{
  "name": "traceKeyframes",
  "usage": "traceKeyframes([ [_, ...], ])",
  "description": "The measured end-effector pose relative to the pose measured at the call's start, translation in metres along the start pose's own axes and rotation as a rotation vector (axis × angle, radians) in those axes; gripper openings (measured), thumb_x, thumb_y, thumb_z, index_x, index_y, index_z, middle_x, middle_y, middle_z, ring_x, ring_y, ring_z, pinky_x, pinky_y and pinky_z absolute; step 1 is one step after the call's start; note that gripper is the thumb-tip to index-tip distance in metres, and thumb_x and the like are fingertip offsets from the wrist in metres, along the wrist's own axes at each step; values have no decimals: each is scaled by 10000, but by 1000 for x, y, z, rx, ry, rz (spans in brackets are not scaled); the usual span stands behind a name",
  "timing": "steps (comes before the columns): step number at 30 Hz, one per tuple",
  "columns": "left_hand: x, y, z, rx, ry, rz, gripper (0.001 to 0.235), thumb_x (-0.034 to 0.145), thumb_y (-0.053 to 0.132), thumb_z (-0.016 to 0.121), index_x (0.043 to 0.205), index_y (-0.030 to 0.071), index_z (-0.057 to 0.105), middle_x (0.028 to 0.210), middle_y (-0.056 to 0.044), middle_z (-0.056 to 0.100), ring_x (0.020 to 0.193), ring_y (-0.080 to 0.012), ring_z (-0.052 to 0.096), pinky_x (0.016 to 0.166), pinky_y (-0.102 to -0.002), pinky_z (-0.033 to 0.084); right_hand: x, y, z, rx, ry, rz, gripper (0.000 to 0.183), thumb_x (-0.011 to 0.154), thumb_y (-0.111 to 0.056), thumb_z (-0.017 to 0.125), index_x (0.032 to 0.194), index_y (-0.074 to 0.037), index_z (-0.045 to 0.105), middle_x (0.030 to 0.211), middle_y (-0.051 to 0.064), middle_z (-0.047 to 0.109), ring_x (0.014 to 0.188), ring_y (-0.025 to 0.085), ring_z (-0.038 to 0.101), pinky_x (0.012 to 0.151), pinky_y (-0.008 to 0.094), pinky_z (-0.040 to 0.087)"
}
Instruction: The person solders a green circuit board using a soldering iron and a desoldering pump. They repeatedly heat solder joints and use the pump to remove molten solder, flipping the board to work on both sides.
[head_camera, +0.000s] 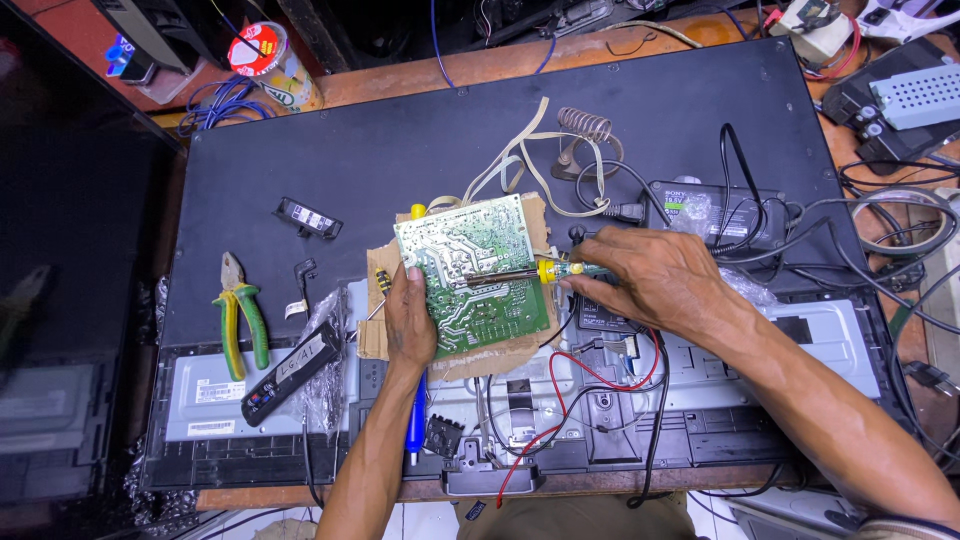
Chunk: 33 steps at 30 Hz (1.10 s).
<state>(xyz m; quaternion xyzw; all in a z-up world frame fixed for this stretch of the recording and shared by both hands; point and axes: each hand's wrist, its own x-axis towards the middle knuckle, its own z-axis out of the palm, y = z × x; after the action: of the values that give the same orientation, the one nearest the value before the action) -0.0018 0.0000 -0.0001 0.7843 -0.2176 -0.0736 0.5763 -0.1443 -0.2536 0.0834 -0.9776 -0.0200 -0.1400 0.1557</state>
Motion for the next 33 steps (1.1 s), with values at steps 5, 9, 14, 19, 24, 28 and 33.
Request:
traceKeyframes([
  [5,1,2,0,-4,-2,2,528,1086,461,285,1168,83,645,1029,-191,677,1084,-276,631,1007,-492,458,-4,-1,2,-24,21,-12,187,940,-383,725,962,-202,764,809,-2,761,582,187,693,545,286,557],
  [9,1,-3,0,-6,-8,-10,531,1087,460,285,1184,75,638,1052,-195,679,1093,-287,629,1021,-497,451,-9,3,8,-23,40,-8,161,927,-368,732,973,-215,751,836,3,757,649,221,716,587,323,573],
  [14,1,-10,1,-16,-7,-11,545,1085,462,284,1222,74,641,1076,-205,680,1122,-293,623,1027,-506,446,-13,3,16,-11,55,8,147,940,-375,714,975,-235,741,810,-14,743,644,214,710,605,315,574],
  [19,1,-12,1,-11,-5,-8,559,1085,474,283,1243,75,641,1096,-211,678,1144,-299,621,1034,-505,442,-18,-1,18,19,67,40,121,943,-342,721,976,-229,748,799,-18,746,630,197,706,616,296,572],
  [24,1,-10,0,-14,-6,-3,547,1084,443,289,1273,69,640,1099,-222,681,1133,-310,625,1029,-515,442,-26,-1,27,85,107,83,115,920,-297,729,988,-207,748,827,39,762,709,273,742,655,357,591],
  [28,2,-18,1,-26,-2,-10,540,1084,432,285,1287,79,640,1123,-203,695,1141,-300,631,1035,-503,447,-29,-3,23,232,169,158,112,902,-259,760,963,-166,770,815,68,780,707,285,752,642,372,598],
  [33,12,-101,-1,-34,8,1,533,1092,435,303,1275,91,667,1109,-170,706,1122,-261,628,1033,-478,449,-38,21,41,241,357,183,184,912,-283,800,1040,-159,754,902,53,769,807,273,747,714,370,584],
])
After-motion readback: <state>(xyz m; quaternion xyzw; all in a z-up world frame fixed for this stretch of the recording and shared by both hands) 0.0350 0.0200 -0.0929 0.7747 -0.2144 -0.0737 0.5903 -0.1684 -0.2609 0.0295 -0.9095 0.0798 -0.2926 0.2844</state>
